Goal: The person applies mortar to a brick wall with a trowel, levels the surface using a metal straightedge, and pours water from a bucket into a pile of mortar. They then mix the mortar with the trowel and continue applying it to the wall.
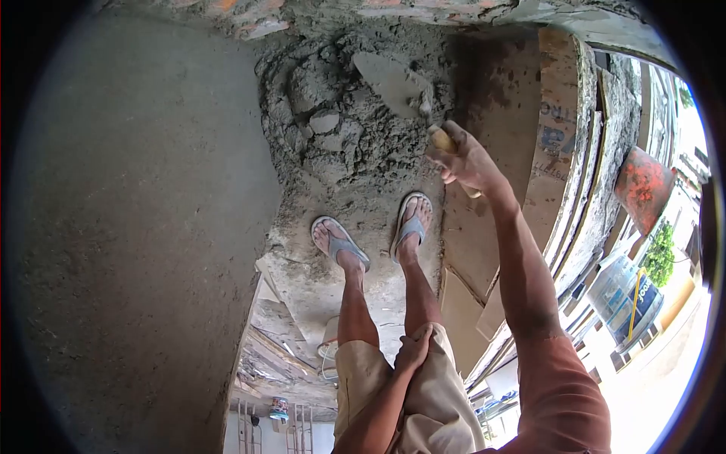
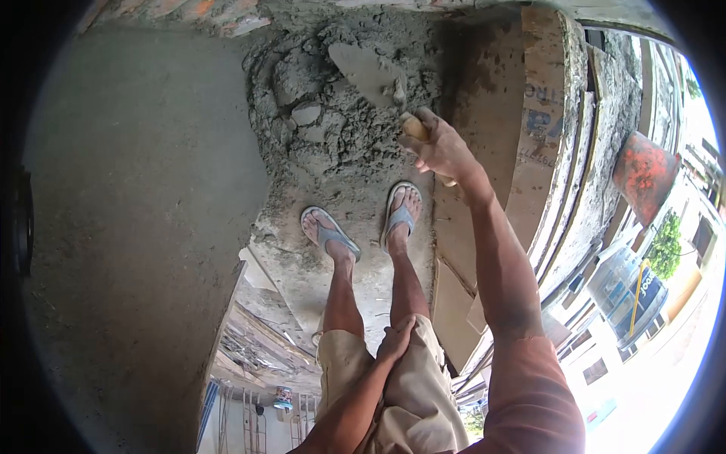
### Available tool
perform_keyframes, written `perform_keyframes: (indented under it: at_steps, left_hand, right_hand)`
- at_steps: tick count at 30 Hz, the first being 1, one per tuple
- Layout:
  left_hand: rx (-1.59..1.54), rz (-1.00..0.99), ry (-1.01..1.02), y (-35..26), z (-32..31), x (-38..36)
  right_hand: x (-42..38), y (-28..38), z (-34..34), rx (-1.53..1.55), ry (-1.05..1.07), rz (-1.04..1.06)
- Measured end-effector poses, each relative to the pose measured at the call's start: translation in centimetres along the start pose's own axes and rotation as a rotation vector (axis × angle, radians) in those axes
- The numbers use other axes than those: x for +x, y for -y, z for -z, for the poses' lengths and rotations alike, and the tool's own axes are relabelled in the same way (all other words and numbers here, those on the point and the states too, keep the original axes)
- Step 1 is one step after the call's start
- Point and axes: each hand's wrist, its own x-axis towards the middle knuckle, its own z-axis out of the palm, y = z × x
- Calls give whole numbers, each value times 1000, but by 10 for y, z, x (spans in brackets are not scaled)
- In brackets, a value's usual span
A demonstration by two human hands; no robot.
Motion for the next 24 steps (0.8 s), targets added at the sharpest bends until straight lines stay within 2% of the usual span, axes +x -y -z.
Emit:
perform_keyframes:
  at_steps: [1,2,4,5,7,8,10,11,13,15,16,18,20,22,24]
  left_hand:
    - [4,-13,-15,3,-2,3]
    - [8,-7,-16,5,-1,4]
    - [-27,-43,-18,5,0,6]
    - [-48,-39,-25,6,-1,6]
    - [-38,-37,-21,5,1,1]
    - [-26,-40,-20,3,2,-1]
    - [-14,-35,-23,9,1,-6]
    - [-6,-49,-30,5,3,-4]
    - [-2,-61,-35,0,5,-1]
    - [12,-46,-27,3,4,1]
    - [4,-35,-21,0,4,1]
    - [-1,-21,-18,-1,7,-7]
    - [0,-34,-24,-1,6,-8]
    - [7,-58,-72,2,2,-3]
    - [23,-44,-1,-3,11,-15]
  right_hand:
    - [11,-4,-2,-494,-204,306]
    - [27,-7,-4,-488,-204,301]
    - [61,-8,-23,-837,-505,311]
    - [65,-12,-48,-836,-492,311]
    - [72,-16,-101,-472,-140,18]
    - [70,-32,-117,-719,-195,209]
    - [48,-25,-106,-885,-70,268]
    - [45,-14,-88,-888,-84,274]
    - [29,22,-44,-1072,56,88]
    - [35,40,-11,-1064,-91,119]
    - [55,23,0,-1090,-237,386]
    - [79,36,-19,-1011,-59,144]
    - [107,-41,-82,-1015,296,312]
    - [58,-22,-130,-509,90,53]
    - [43,-44,-111,-689,269,71]
